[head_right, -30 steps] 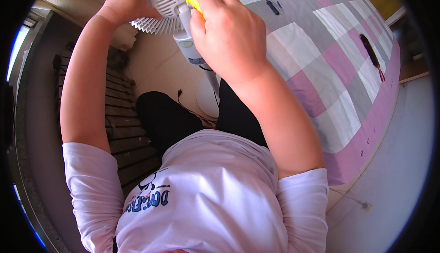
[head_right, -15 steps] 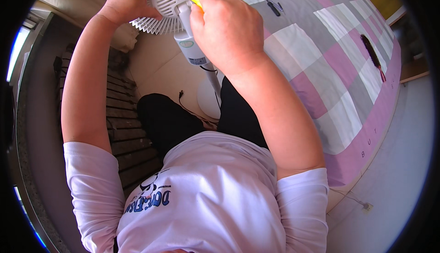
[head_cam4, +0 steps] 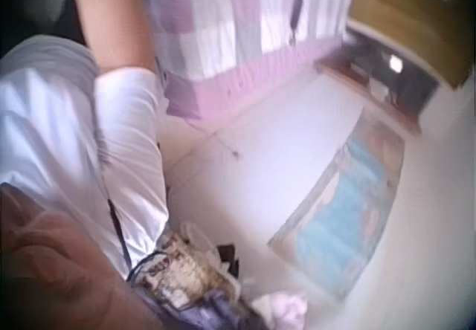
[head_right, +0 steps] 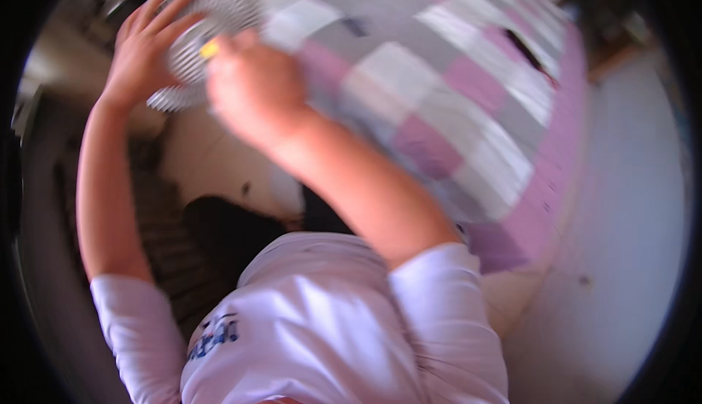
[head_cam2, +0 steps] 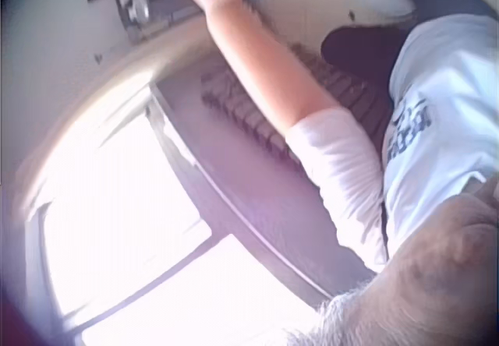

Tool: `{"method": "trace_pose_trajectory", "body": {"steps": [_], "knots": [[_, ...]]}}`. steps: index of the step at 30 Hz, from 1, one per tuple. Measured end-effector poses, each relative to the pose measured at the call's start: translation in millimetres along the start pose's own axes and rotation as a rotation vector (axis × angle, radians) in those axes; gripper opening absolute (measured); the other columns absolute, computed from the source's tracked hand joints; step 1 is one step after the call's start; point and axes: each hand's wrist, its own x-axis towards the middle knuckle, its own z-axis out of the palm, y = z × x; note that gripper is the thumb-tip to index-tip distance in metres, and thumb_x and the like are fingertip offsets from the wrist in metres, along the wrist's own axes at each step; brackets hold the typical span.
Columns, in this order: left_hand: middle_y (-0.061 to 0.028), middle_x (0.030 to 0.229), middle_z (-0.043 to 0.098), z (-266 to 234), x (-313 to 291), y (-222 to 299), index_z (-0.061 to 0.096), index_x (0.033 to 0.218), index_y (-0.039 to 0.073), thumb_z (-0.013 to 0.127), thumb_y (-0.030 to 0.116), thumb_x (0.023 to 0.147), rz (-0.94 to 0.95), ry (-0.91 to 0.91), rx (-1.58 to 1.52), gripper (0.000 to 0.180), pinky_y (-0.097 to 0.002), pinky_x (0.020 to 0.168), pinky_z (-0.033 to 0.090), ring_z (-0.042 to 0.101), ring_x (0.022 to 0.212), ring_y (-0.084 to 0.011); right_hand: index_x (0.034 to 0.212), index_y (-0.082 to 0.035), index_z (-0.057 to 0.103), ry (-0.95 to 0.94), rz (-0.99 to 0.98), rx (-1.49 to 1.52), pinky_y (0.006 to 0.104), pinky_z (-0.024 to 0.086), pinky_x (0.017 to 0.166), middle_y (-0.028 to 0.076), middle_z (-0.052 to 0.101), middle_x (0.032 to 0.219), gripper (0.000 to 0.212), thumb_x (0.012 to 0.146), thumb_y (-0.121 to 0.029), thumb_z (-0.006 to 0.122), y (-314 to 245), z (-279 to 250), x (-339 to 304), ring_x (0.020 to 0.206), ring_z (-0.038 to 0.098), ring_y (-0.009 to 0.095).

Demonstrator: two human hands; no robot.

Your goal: The person uses a yellow screwdriver to unscrew and remove the front grille of a white standing fan. They then detach the fan blade and place the components on the bed.

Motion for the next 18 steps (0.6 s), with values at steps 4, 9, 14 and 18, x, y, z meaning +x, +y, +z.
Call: {"method": "trace_pose_trajectory", "body": {"steps": [4,9,14,18], "knots": [[0.0004,0.151,0.037,9.8,2.6,-9.9,0.055,0.13,0.019,0.085,0.011,0.036,0.011,-0.029,-0.017,0.1,-0.0457,0.113,0.026,0.026,0.143,-0.0266,0.09,-0.001,0.059,0.056,-0.03,0.019,0.0443,0.052,0.056,0.017,0.06,0.077,0.015,0.082,-0.014,0.059,4.2,23.6,0.8,0.063,0.063,0.035],[-0.0008,0.152,0.036,11.0,-5.0,-11.7,0.053,0.131,0.016,0.082,0.011,0.038,0.008,0.003,-0.04,0.097,-0.0468,0.114,0.023,0.024,0.144,-0.0276,0.087,0.001,0.059,0.027,-0.04,-0.046,0.0391,0.054,0.057,0.015,0.06,0.082,0.019,0.073,-0.011,0.065,-0.2,20.8,-1.3,0.069,0.065,0.029],[-0.0011,0.153,0.035,19.3,-0.6,-16.6,0.052,0.132,0.016,0.081,0.015,0.041,0.022,0.049,-0.028,0.096,-0.0475,0.116,0.021,0.024,0.144,-0.0277,0.088,0.0,0.061,0.039,-0.062,-0.064,0.0383,0.054,0.06,0.014,0.06,0.083,0.019,0.072,-0.01,0.065,1.6,18.0,3.7,0.07,0.065,0.029],[-0.0012,0.153,0.035,23.4,0.1,-12.0,0.052,0.133,0.017,0.081,0.016,0.038,0.008,0.046,-0.048,0.099,-0.0481,0.116,0.02,0.024,0.144,-0.0279,0.09,0.0,0.06,0.003,-0.049,-0.064,0.0389,0.053,0.059,0.015,0.06,0.083,0.02,0.073,-0.01,0.065,2.8,15.5,2.8,0.069,0.065,0.029]]}}
